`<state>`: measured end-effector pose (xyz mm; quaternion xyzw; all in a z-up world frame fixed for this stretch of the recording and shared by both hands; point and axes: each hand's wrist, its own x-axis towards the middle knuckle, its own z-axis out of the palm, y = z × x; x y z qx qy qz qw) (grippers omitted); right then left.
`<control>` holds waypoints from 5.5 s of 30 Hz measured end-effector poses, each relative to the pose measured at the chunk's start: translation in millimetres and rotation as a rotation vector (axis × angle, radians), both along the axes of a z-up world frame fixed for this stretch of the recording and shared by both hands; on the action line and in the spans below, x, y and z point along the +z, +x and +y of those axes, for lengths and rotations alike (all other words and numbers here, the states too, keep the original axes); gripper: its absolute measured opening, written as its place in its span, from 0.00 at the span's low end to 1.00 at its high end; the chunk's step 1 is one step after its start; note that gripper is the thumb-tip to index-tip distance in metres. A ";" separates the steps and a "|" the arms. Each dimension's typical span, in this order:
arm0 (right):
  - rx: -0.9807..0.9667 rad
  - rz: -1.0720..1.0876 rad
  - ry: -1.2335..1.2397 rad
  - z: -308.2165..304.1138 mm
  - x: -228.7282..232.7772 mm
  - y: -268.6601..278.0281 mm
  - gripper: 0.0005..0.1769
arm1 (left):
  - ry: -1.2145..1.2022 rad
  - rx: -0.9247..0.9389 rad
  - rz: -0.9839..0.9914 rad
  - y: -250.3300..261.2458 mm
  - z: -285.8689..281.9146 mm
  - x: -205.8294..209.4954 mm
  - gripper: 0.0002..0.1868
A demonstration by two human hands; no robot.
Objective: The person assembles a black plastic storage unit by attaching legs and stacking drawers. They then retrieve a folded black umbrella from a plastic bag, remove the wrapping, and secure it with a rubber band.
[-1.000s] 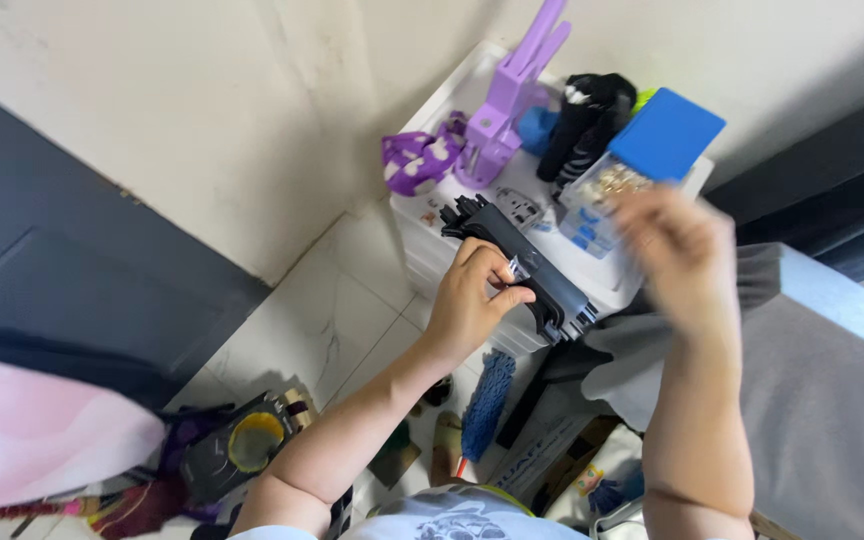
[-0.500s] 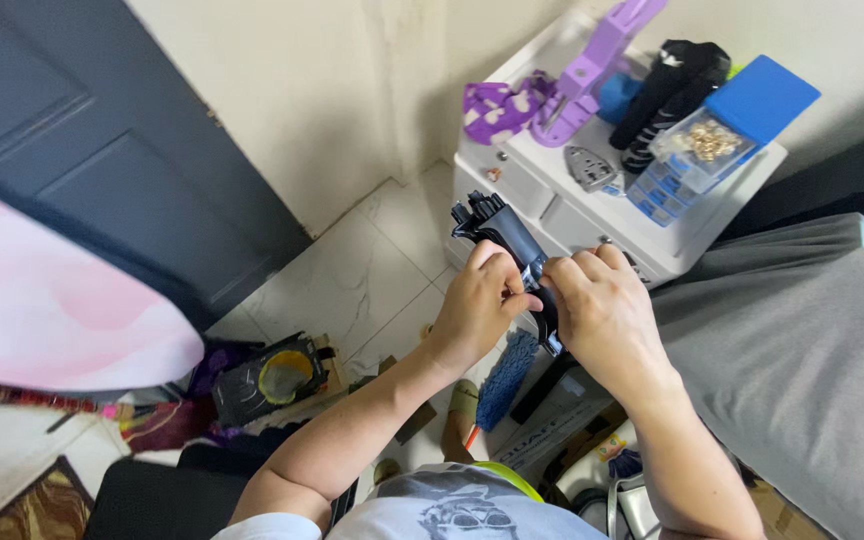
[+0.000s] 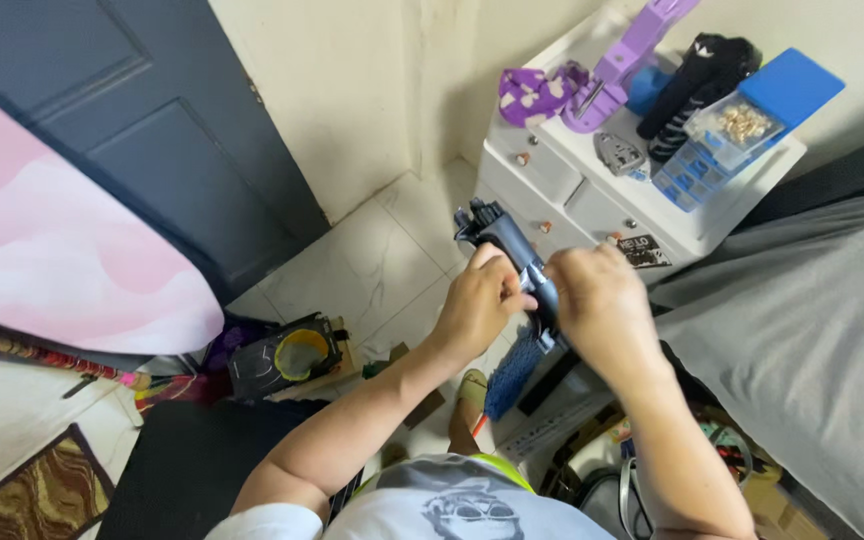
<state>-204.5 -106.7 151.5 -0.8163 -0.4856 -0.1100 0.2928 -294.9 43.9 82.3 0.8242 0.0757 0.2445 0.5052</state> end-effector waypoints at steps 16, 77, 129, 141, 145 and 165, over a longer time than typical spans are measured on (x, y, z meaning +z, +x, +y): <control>0.311 1.131 -0.144 -12.4 -51.5 27.7 0.28 | 0.364 -0.218 0.105 -24.7 33.3 10.4 0.06; 0.172 1.121 0.592 -28.5 -109.7 -83.1 0.37 | -0.340 -0.041 0.077 -95.2 -3.0 -35.4 0.21; -0.170 0.270 0.251 34.2 -113.6 -109.8 0.08 | -0.053 0.208 -0.105 -82.9 -8.5 -30.2 0.11; -0.086 0.542 0.174 30.6 -72.8 -95.5 0.08 | -0.093 0.202 -0.082 -75.3 5.9 -29.6 0.17; -0.151 0.327 -0.036 27.1 -61.1 -90.1 0.11 | -0.052 0.182 -0.107 -73.4 6.0 -20.7 0.18; -0.077 0.365 0.093 17.1 -70.1 -102.4 0.07 | 0.068 0.195 -0.179 -82.1 -15.2 -12.7 0.15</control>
